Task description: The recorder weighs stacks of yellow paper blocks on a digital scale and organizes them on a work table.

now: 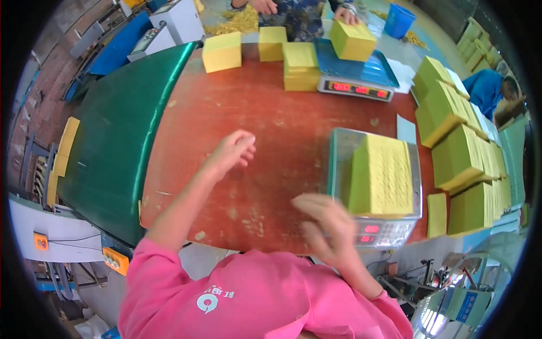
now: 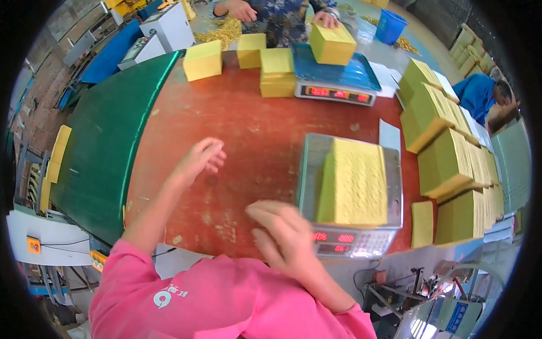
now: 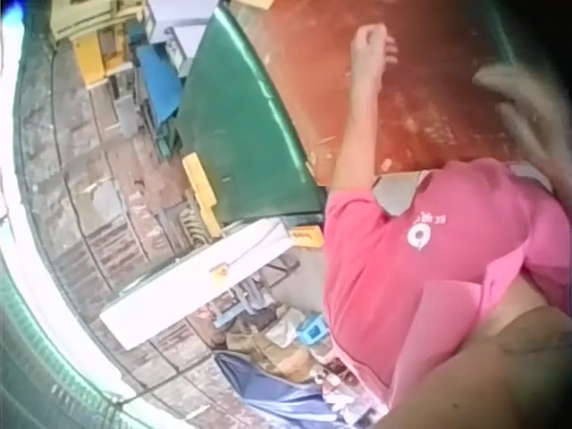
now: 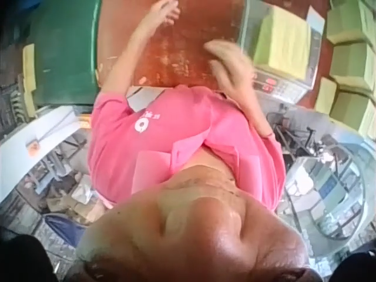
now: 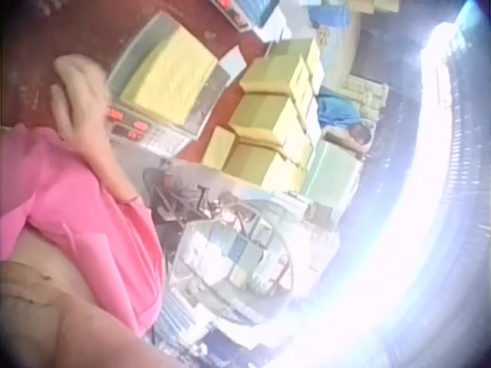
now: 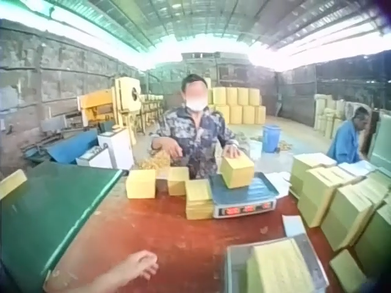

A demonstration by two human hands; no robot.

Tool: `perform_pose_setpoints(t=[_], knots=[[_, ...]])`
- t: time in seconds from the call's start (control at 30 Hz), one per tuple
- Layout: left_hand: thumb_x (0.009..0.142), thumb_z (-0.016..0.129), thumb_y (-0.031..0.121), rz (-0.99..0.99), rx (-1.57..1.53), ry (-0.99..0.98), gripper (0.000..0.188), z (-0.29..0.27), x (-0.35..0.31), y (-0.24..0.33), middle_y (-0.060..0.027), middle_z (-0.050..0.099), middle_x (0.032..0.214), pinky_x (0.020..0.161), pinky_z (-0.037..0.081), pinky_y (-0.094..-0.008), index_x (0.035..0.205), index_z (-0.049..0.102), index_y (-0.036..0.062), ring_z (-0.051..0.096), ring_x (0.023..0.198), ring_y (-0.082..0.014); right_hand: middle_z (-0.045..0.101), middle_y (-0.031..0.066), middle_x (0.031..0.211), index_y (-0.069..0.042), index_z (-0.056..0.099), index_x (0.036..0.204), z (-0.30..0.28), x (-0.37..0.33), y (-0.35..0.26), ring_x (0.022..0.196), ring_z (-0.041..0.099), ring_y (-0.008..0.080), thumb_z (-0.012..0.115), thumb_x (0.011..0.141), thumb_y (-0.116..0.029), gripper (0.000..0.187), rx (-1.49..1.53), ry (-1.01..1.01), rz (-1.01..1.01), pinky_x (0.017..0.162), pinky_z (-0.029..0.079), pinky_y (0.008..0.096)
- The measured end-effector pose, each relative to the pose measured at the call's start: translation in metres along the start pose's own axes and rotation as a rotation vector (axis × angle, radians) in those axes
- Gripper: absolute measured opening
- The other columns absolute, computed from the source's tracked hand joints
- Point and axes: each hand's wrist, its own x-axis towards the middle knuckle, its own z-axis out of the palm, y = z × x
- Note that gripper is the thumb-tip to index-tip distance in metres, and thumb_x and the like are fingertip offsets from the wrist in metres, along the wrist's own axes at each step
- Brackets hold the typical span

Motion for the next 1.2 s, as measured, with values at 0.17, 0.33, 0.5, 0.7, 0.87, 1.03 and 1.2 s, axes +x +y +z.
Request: perform_pose_setpoints(t=[0.17, 0.33, 0.5, 0.7, 0.87, 1.03, 1.2], knots=[[0.096, 0.056, 0.042, 0.186, 0.226, 0.106, 0.042, -0.056, 0.132, 0.053, -0.0040, 0.060, 0.106, 0.081, 0.051, -0.0318, 0.118, 0.057, 0.0054, 0.060, 0.094, -0.0150, 0.057, 0.0180, 0.129, -0.002, 0.059, 0.123, 0.132, -0.038, 0.068, 0.122, 0.053, 0.0374, 0.068, 0.082, -0.008, 0.042, -0.129, -0.012, 0.341, 0.098, 0.044, 0.0449], [0.089, 0.058, 0.032, 0.740, 0.827, 0.443, 0.038, -0.095, 0.328, 0.092, -0.0223, 0.064, 0.106, 0.089, 0.048, -0.0496, 0.113, 0.062, 0.0037, 0.060, 0.099, -0.0409, 0.053, 0.0113, 0.136, -0.006, 0.059, 0.125, 0.159, -0.053, 0.081, 0.129, 0.046, 0.0336, 0.066, 0.081, -0.014, 0.045, -0.406, -0.152, 0.407, 0.103, 0.038, 0.0482], [0.090, 0.055, 0.047, 0.481, 1.037, 0.658, 0.054, -0.077, 0.460, 0.151, -0.0187, 0.026, 0.154, 0.099, 0.035, -0.0700, 0.140, 0.048, 0.0263, 0.028, 0.136, -0.0536, 0.053, 0.0051, 0.137, -0.011, 0.060, 0.124, 0.166, -0.048, 0.085, 0.130, 0.046, 0.0283, 0.065, 0.081, -0.017, 0.044, -0.461, -0.253, 0.473, 0.103, 0.038, 0.0466], [0.077, 0.061, 0.069, 0.129, 1.092, 0.461, 0.088, -0.030, 0.505, 0.145, -0.0146, 0.015, 0.160, 0.104, 0.031, -0.0686, 0.151, 0.030, 0.0314, 0.018, 0.144, -0.0463, 0.058, 0.0027, 0.133, -0.015, 0.065, 0.120, 0.164, -0.042, 0.085, 0.126, 0.051, 0.0243, 0.064, 0.079, -0.022, 0.041, -0.470, -0.330, 0.589, 0.098, 0.042, 0.0436], [0.075, 0.063, 0.061, 0.187, 1.204, 0.422, 0.087, -0.098, 0.522, 0.131, -0.0163, 0.025, 0.157, 0.112, 0.030, -0.0545, 0.150, 0.035, 0.0276, 0.030, 0.141, -0.0413, 0.059, 0.0034, 0.132, -0.014, 0.064, 0.120, 0.159, -0.040, 0.088, 0.124, 0.053, 0.0255, 0.062, 0.080, -0.020, 0.041, -0.432, -0.269, 0.536, 0.097, 0.042, 0.0441], [0.069, 0.066, 0.055, 0.363, 1.245, 0.252, 0.086, -0.103, 0.436, 0.098, -0.0157, 0.025, 0.158, 0.111, 0.034, -0.0532, 0.147, 0.040, 0.0313, 0.031, 0.138, -0.0493, 0.060, 0.0052, 0.130, -0.012, 0.065, 0.118, 0.159, -0.049, 0.089, 0.123, 0.054, 0.0278, 0.066, 0.079, -0.018, 0.040, -0.421, -0.250, 0.517, 0.097, 0.042, 0.0455], [0.072, 0.066, 0.052, 0.402, 1.280, 0.211, 0.085, -0.074, 0.316, 0.065, -0.0156, 0.027, 0.157, 0.110, 0.035, -0.0519, 0.148, 0.037, 0.0301, 0.033, 0.136, -0.0508, 0.057, 0.0071, 0.132, -0.011, 0.062, 0.118, 0.161, -0.053, 0.089, 0.127, 0.049, 0.0289, 0.069, 0.075, -0.011, 0.043, -0.478, -0.170, 0.473, 0.099, 0.041, 0.0471]])
